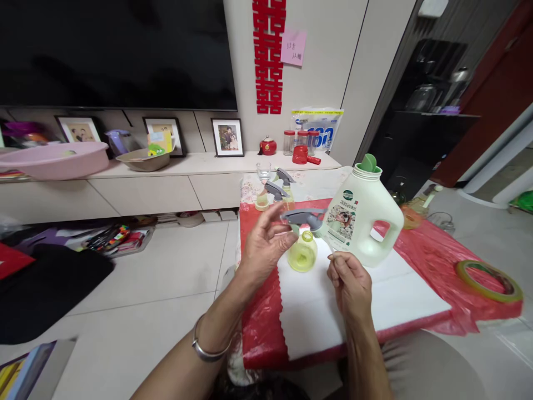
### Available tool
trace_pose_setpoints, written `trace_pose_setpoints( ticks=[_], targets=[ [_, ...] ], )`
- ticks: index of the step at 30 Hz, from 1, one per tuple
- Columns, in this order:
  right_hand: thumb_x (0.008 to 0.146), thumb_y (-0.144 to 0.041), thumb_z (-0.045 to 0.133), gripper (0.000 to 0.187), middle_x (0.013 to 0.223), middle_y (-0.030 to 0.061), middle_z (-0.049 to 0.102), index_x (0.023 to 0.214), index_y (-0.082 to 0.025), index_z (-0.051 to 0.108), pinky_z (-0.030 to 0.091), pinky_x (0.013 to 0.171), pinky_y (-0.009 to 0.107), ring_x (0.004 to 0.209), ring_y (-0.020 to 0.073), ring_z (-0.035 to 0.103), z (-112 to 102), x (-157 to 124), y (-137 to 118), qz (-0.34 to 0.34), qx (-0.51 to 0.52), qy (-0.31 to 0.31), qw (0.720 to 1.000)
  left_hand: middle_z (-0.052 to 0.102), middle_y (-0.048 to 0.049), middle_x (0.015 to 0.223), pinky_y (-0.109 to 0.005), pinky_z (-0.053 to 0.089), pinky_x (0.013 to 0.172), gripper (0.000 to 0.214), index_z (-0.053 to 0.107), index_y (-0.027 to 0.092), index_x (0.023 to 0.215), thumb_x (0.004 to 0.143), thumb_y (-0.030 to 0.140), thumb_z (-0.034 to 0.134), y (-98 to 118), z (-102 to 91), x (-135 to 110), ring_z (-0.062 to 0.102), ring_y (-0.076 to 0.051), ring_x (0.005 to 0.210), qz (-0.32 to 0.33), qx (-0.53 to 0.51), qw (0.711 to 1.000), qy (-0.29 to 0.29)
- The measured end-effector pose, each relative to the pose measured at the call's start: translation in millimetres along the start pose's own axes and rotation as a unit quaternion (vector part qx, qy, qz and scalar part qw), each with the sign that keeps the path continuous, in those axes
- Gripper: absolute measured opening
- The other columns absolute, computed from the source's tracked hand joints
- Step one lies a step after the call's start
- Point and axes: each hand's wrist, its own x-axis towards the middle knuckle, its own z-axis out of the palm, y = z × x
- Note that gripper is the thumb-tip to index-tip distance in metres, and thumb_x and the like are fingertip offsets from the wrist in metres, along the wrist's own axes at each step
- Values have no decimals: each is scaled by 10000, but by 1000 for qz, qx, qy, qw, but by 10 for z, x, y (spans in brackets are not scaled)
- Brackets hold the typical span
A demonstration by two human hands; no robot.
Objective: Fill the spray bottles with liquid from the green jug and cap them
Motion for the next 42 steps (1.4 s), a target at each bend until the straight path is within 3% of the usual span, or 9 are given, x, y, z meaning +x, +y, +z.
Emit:
trace_pose_setpoints(
  ticks=[2,4,9,14,19,24,34,38,42],
  targets=[
    [883,-474,681,325,568,-29,430,883,-150,656,276,480,220,507,78,377,28,-13,28,9,5,-19,1000,727,-34,974,-258,538,737,524,661,242,1222,732,300,838,64,-2,31,675,-134,792,-23,4,999,-25],
    [892,-456,683,307,577,-23,447,913,-150,676,294,491,224,519,85,400,38,-14,57,11,7,-29,1000,739,-27,914,-236,519,662,419,700,223,1127,730,274,825,108,5,53,684,-143,769,-29,6,999,-23],
    [857,-477,713,364,800,32,603,1046,-166,699,436,650,287,649,120,534,-78,44,124,-24,18,16,999,734,-4,842,-219,482,576,297,694,213,1035,750,234,776,275,11,127,644,-121,669,53,39,997,28],
    [839,-434,733,342,726,4,557,1025,-152,682,383,596,248,630,106,504,-279,107,225,-50,25,107,993,734,-19,991,-220,484,621,298,679,237,1127,833,245,720,464,-57,268,622,-118,729,164,156,973,50],
    [823,-423,749,361,708,5,557,1031,-137,679,372,569,242,628,114,505,-295,95,272,-51,19,122,991,723,-15,1049,-231,504,706,299,669,240,1160,862,215,677,496,-50,337,642,-130,801,209,224,951,47],
    [825,-435,743,363,681,-7,534,1027,-142,674,374,557,242,618,114,499,-267,86,266,-59,8,120,991,729,-3,1000,-264,510,738,297,659,258,1175,883,209,640,358,2,357,657,-146,794,187,251,949,21],
    [859,-433,716,333,681,-3,568,1036,-151,700,443,610,262,631,123,530,-249,40,142,-67,-101,94,988,755,-39,1016,-349,501,803,327,662,248,1183,870,182,593,-200,21,406,689,-225,879,129,348,927,-57],
    [865,-432,706,305,923,59,676,1032,-176,719,502,768,317,835,176,622,-137,120,14,-72,-156,38,984,752,-38,1024,-373,509,851,359,625,266,1242,898,192,555,-273,9,384,695,-237,921,120,346,928,-68],
    [877,-446,681,357,1196,79,649,1153,-220,698,488,913,350,1106,220,596,-4,361,-48,-89,-192,-39,977,732,-44,1118,-404,496,931,374,617,285,1256,910,177,526,-254,2,373,670,-240,997,150,366,914,-91]
  ],
)
